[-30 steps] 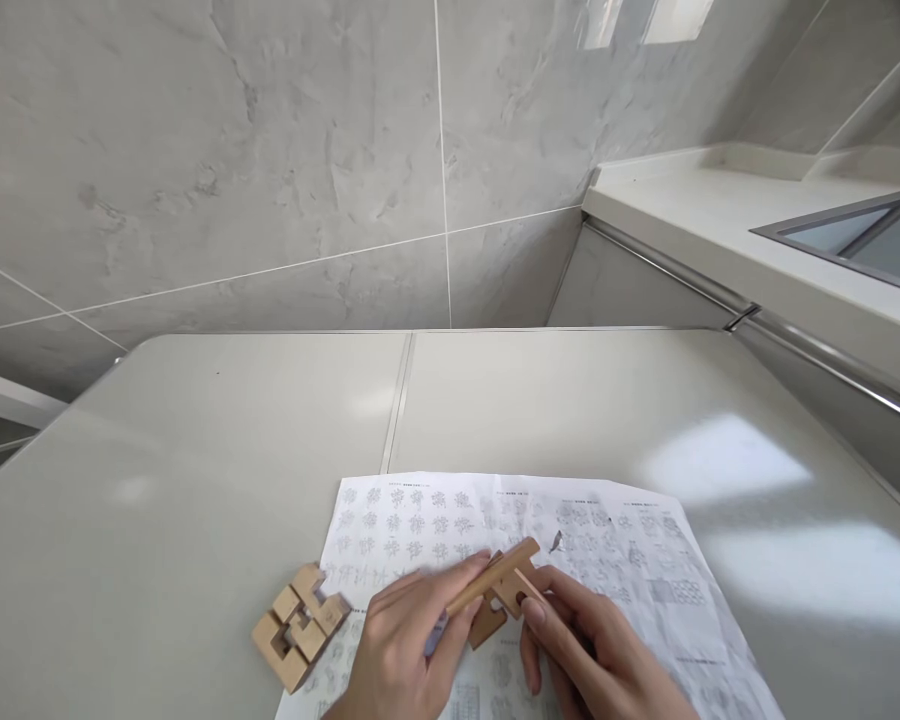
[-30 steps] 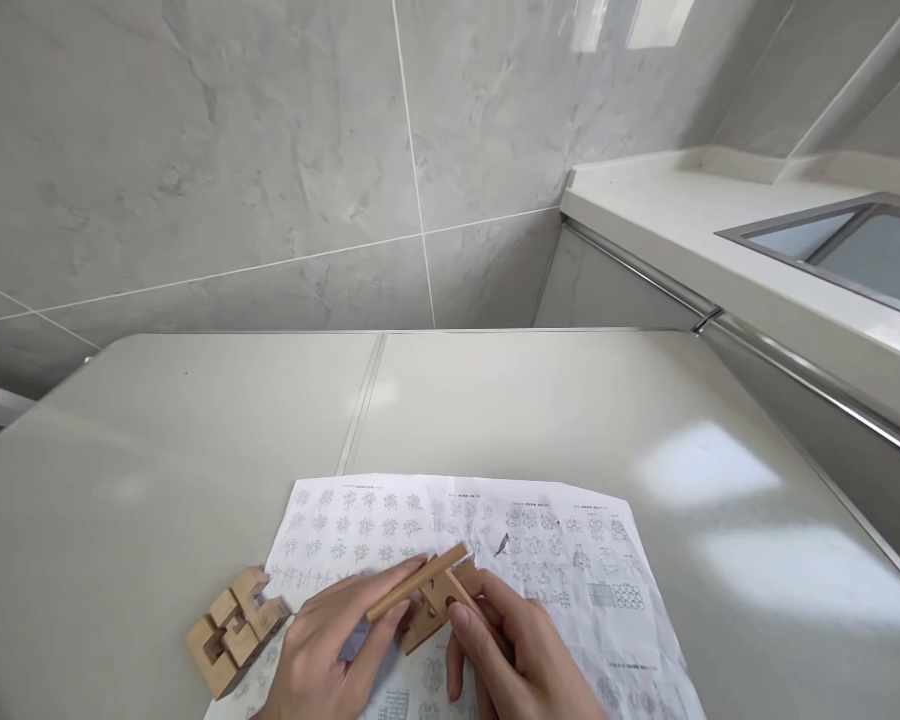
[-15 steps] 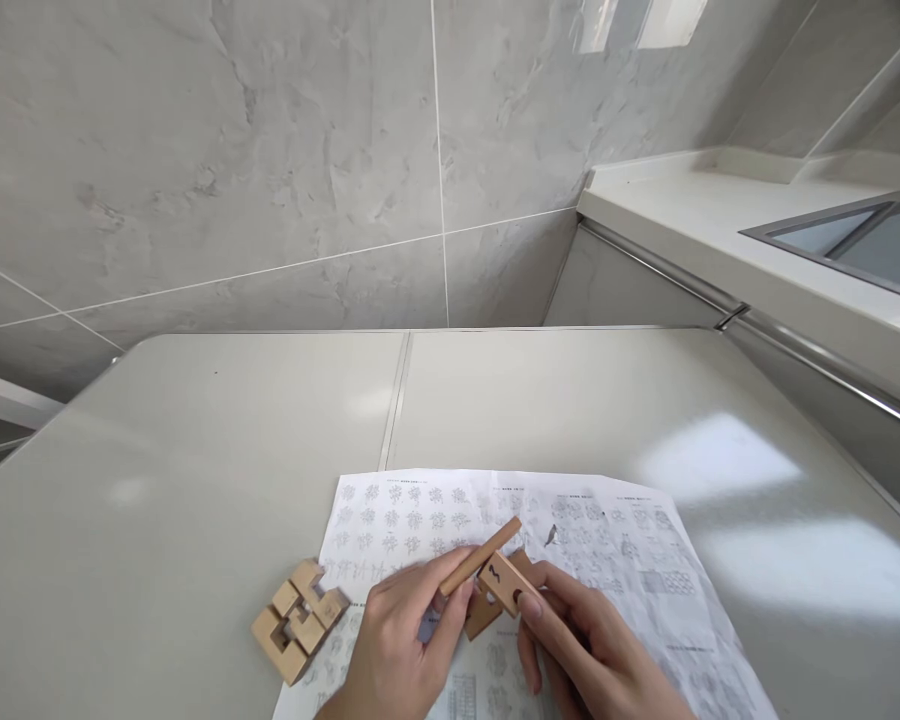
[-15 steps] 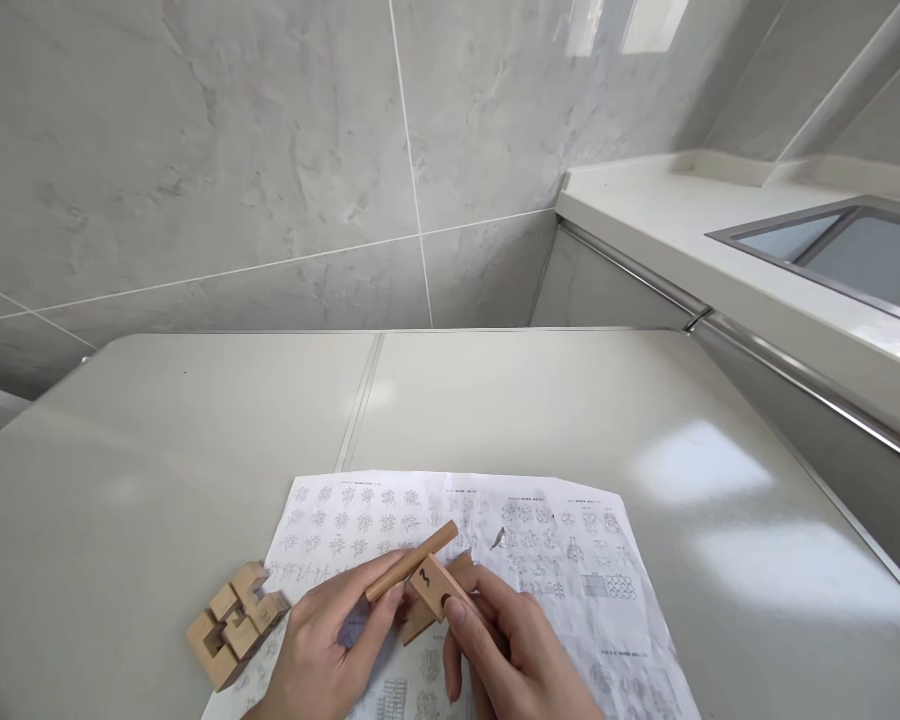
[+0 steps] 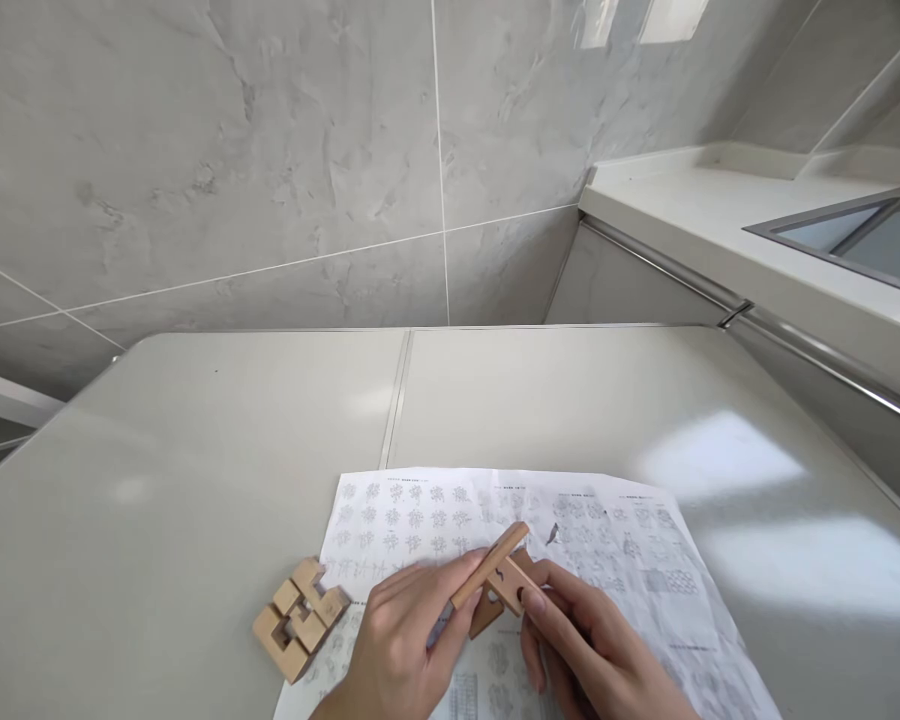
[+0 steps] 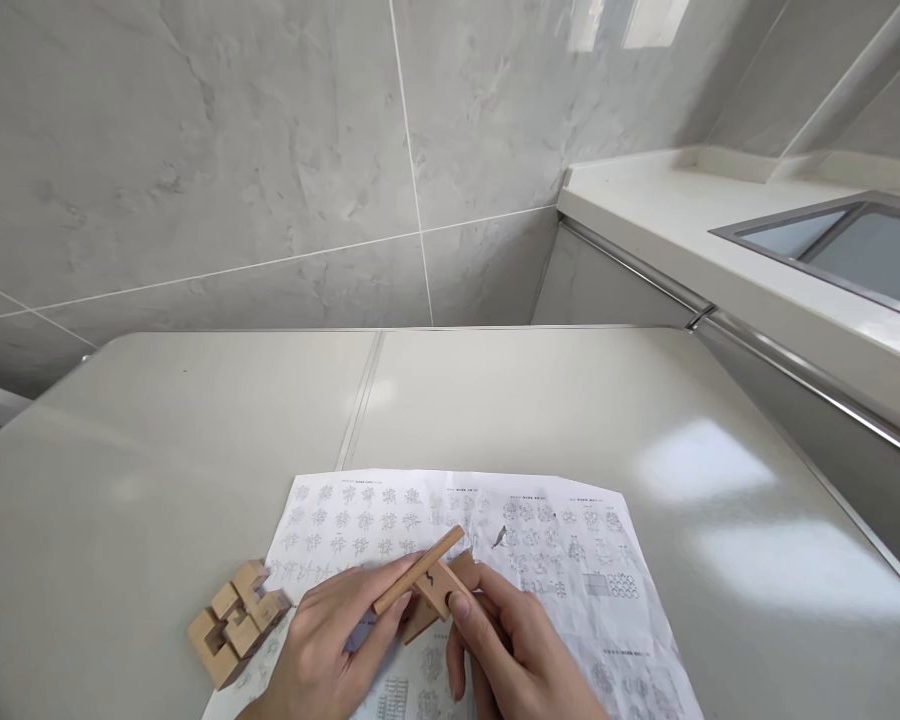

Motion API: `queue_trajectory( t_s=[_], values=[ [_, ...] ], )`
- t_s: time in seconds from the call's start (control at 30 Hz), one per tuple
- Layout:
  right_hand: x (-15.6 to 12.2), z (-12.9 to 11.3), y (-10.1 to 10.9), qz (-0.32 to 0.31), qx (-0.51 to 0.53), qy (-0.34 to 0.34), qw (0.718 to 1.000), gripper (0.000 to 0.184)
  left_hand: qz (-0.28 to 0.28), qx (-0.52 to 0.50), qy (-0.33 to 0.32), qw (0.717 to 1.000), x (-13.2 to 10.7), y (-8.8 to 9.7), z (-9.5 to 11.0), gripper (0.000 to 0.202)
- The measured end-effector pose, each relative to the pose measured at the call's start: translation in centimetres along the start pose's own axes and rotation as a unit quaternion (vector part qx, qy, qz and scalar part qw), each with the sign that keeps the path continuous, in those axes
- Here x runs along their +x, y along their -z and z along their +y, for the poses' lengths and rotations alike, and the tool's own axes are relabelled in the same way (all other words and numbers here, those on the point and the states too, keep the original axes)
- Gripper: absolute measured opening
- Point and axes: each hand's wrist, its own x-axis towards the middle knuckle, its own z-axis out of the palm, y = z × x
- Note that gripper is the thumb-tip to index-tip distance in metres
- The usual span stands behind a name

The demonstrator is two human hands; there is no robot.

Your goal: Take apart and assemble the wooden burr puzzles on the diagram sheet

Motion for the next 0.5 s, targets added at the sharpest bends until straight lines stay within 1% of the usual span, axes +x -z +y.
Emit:
queue_trajectory(
  t_s=[0.17,0.27,0.37,0.43,0.5],
  values=[
    [0.2,0.1,-0.2,0.003,0.01,0.009,1.0,0.06,0.007,0.006,-0.028,1.0,-0.1,-0.2,0.0,0.038],
    [0.1,-0.3,-0.2,-0.004,0.003,-0.002,1.0,0.061,0.01,0.023,-0.04,0.999,-0.1,-0.2,0.1,0.042],
    [0.0,-0.8,-0.1,-0.028,0.003,-0.022,0.999,0.06,0.015,0.053,-0.054,0.997,-0.2,-0.2,-0.1,0.05],
    [-0.1,-1.1,-0.1,-0.046,0.021,-0.03,0.998,0.061,0.035,0.068,-0.048,0.996,-0.3,-0.2,-0.4,0.052],
    [-0.1,-1.2,0.0,-0.064,0.046,-0.035,0.996,0.061,0.058,0.084,-0.027,0.994,-0.3,-0.2,-0.7,0.048]
  ],
)
